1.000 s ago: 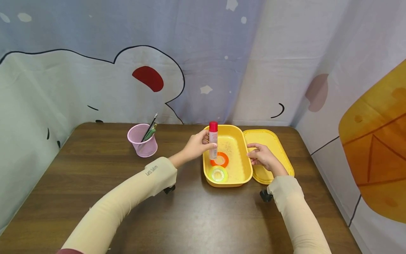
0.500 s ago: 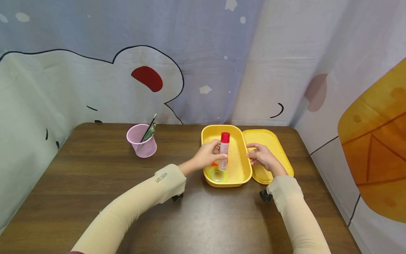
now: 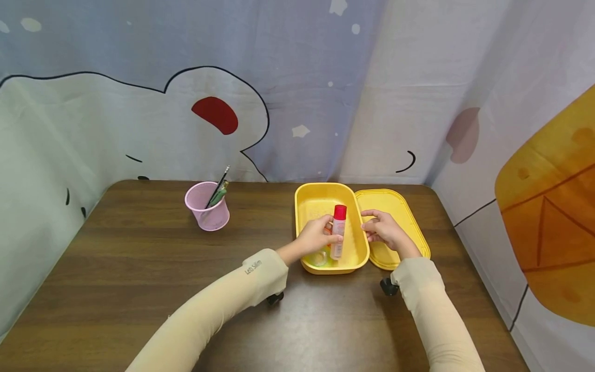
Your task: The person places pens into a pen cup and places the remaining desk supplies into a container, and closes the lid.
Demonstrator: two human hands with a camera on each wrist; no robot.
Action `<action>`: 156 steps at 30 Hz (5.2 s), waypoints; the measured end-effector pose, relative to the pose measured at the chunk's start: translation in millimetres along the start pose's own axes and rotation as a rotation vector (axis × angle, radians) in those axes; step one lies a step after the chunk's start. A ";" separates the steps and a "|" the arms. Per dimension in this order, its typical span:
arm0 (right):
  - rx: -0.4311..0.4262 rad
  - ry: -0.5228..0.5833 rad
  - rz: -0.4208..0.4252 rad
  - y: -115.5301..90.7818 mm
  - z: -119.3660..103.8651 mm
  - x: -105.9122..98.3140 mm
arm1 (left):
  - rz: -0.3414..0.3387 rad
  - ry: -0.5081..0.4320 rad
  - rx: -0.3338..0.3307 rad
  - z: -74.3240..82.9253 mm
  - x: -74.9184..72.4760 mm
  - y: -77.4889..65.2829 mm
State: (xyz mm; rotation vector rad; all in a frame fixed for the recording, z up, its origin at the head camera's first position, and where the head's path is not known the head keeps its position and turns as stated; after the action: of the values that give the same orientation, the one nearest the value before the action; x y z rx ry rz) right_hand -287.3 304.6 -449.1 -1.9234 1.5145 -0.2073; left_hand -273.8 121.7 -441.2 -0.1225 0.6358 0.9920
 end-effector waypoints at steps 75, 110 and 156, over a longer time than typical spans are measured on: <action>0.007 0.014 0.002 2.5 1.9 -0.7 | 0.070 0.105 -0.205 -13.9 31.6 8.9; -0.084 -0.317 0.583 -23.0 44.8 -70.5 | 0.337 0.324 0.036 -21.2 -55.5 1.0; 0.020 -0.338 0.502 -39.6 107.3 -104.4 | 0.390 0.018 -0.073 -75.7 -61.5 -21.6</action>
State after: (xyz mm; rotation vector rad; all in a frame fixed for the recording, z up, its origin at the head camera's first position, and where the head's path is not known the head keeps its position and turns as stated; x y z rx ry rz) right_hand -233.9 446.8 -479.1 -1.4135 1.6860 0.3073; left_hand -313.5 35.6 -472.9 -0.0726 0.6529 1.3921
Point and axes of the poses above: each hand's wrist, its own y-axis towards the middle knuckle, its own x-axis out of the palm, z = x × y, the point moved 5 cm from there along y, towards the middle knuckle, and after that the axes turned 15 degrees about x, right-handed, at the moved point
